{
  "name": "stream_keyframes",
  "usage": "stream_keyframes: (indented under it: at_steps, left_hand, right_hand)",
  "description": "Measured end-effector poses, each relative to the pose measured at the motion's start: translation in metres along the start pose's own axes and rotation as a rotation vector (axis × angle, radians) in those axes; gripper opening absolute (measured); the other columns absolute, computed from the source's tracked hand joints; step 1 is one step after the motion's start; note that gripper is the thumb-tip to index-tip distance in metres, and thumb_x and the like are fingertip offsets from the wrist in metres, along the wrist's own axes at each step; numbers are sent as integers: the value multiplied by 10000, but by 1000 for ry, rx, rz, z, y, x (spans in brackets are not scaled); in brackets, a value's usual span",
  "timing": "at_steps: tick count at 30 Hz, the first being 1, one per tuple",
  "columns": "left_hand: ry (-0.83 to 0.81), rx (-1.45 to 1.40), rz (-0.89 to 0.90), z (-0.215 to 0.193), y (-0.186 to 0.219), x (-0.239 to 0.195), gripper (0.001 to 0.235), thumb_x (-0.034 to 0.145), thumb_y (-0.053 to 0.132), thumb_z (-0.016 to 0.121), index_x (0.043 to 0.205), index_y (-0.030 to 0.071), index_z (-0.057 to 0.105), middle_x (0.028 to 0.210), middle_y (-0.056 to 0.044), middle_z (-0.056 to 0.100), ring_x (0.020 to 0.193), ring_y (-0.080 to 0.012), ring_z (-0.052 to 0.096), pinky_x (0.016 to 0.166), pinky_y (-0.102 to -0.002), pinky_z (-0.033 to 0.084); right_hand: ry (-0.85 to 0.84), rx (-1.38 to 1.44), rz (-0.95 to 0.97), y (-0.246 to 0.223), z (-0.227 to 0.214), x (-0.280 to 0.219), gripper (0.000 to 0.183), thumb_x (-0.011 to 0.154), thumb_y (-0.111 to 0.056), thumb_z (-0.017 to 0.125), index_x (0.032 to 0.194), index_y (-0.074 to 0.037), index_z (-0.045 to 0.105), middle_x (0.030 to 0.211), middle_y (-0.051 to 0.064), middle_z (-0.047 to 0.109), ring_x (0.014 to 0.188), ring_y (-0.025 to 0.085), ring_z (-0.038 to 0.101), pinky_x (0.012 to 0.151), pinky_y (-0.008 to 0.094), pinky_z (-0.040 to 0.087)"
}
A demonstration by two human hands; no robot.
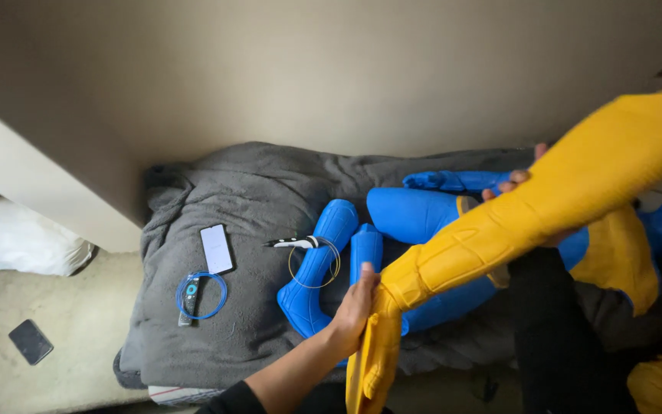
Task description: Assembling and finishing 3D printed components of a large figure using a 3D pen and manual joining.
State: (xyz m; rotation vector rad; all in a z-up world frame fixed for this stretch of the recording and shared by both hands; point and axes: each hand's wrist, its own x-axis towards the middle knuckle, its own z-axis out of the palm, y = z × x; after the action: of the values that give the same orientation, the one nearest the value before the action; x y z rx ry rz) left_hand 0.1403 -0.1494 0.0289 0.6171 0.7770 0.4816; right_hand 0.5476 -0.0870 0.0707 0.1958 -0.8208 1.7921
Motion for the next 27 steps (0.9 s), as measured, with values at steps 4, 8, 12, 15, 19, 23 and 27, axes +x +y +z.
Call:
stream_keyframes:
  at_steps: [4,8,12,15,19,23,27]
  left_hand:
    - [-140,376,365,-21,-5,-7,630,986,314,590,1523,44,401,1281,-99,620,1159,-216,610,993,-312,492]
    - [-226,391,419,-14,35,-41,895,876,226,707,1623,92,233,1429,-78,546,1315,-216,546,1094,-310,425]
    - [-167,479,465,3,82,-83,885,809,218,788,1583,81,381,1335,-148,636,1243,-259,611,1046,-345,490]
    - [-75,652,572,9,99,-93,828,794,277,800,1534,97,477,1308,-139,684,1217,-262,664,1045,-349,515]
    - [105,917,774,10,96,-86,800,760,300,833,1497,153,559,1298,-133,697,1147,-340,613,1034,-429,495]
    - [157,929,734,20,94,-88,843,745,351,843,1506,152,540,1305,-103,697,1125,-346,598,1008,-448,504]
    - [242,814,906,30,82,-84,1103,650,354,899,1527,7,328,1346,-136,653,1222,-336,590,1050,-443,481]
  right_hand:
    - [134,-103,-382,2,-56,-36,515,1216,-482,376,1625,-169,384,1449,175,573,1349,330,512,1338,600,163]
    - [246,-78,-468,6,-17,-15,770,865,-469,613,1524,-124,416,1452,147,613,1237,349,503,1113,644,190]
    - [152,-81,-232,34,33,-1,612,1106,-603,441,1442,-95,492,1361,100,606,1310,250,536,1326,596,151]
    - [405,-489,-439,47,53,-10,729,1018,-616,549,1565,-153,417,1410,8,532,1342,184,494,1337,601,124]
    - [431,-150,-562,42,39,-16,785,1031,-651,474,1602,-119,388,1479,59,525,1344,223,484,1355,578,138]
    - [451,-253,-646,71,89,21,1093,732,-816,640,1562,-134,437,1429,81,540,1318,242,512,1290,665,205]
    - [377,-345,-639,69,93,22,1095,763,-844,607,1529,-77,448,1403,111,557,1304,260,536,1241,620,291]
